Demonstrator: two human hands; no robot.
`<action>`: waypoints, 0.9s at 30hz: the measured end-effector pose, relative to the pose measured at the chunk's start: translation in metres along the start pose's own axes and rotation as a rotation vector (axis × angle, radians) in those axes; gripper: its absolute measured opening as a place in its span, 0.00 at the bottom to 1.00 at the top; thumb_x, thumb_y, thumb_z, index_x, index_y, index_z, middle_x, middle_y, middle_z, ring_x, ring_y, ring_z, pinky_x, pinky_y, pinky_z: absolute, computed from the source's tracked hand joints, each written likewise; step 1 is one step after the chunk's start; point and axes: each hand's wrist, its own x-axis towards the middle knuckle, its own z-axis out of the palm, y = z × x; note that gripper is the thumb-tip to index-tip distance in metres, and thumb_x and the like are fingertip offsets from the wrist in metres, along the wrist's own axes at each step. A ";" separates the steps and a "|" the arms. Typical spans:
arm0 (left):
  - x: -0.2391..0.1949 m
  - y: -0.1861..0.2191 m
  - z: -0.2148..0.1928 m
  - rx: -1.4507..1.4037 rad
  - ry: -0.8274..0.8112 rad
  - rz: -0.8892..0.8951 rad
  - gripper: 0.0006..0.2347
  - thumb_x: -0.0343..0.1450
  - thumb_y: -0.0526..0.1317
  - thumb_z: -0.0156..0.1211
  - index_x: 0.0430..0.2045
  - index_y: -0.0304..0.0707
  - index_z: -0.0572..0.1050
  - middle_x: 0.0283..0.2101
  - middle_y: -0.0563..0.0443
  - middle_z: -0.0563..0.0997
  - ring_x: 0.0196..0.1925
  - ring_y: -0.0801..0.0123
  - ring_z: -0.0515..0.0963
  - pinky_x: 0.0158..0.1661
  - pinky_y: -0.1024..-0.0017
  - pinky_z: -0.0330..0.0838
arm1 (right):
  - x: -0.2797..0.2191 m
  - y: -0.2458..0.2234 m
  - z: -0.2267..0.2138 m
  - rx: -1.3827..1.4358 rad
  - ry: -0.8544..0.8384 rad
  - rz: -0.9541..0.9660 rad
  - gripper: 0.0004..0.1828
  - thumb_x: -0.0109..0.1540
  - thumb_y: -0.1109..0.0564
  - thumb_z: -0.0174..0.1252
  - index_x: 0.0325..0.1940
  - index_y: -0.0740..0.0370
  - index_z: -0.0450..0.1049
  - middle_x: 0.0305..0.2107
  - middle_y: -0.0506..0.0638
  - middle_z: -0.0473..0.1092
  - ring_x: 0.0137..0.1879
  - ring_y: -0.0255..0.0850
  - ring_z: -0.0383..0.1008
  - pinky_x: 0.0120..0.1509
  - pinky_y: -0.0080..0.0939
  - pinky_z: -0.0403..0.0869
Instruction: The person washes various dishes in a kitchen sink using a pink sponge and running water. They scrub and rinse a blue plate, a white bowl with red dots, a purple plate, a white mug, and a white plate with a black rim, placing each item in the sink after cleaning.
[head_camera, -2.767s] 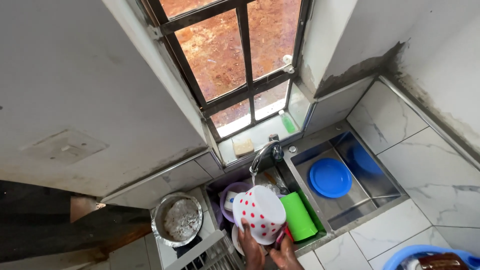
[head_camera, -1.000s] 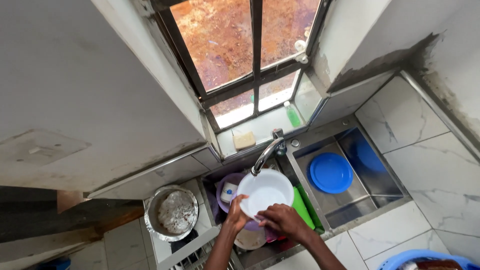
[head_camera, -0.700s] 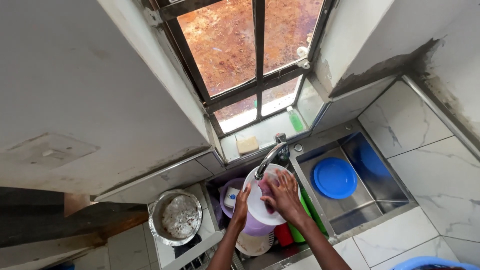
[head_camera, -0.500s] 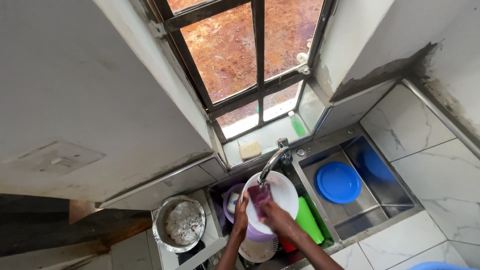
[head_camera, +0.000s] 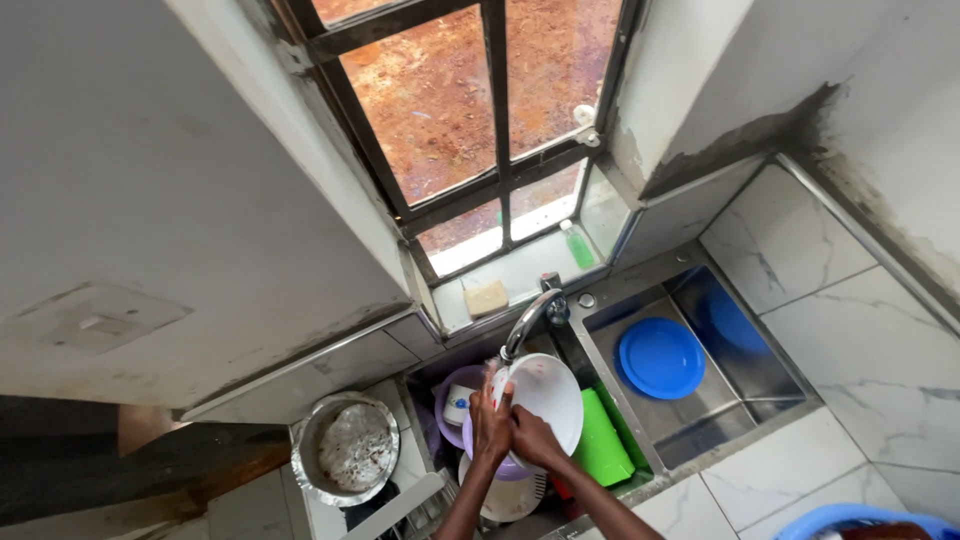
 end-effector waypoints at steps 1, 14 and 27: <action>0.003 -0.007 0.004 -0.029 0.021 0.037 0.35 0.71 0.70 0.45 0.78 0.71 0.60 0.64 0.39 0.72 0.72 0.48 0.70 0.70 0.54 0.62 | -0.004 -0.008 0.000 0.506 0.010 0.091 0.22 0.71 0.39 0.46 0.47 0.58 0.75 0.42 0.57 0.78 0.41 0.51 0.74 0.42 0.52 0.67; 0.044 -0.004 0.060 -0.610 -0.232 -0.497 0.30 0.59 0.31 0.56 0.60 0.55 0.69 0.38 0.45 0.78 0.33 0.57 0.76 0.30 0.58 0.67 | -0.065 -0.038 -0.089 1.578 0.245 0.096 0.25 0.72 0.37 0.58 0.31 0.57 0.69 0.14 0.44 0.58 0.17 0.36 0.56 0.23 0.39 0.60; 0.017 0.014 0.056 0.297 0.330 -0.170 0.43 0.56 0.71 0.71 0.69 0.69 0.66 0.62 0.45 0.60 0.65 0.48 0.60 0.62 0.50 0.57 | -0.094 0.002 -0.045 1.043 0.172 0.017 0.31 0.58 0.46 0.75 0.64 0.49 0.75 0.68 0.51 0.75 0.83 0.54 0.65 0.77 0.57 0.72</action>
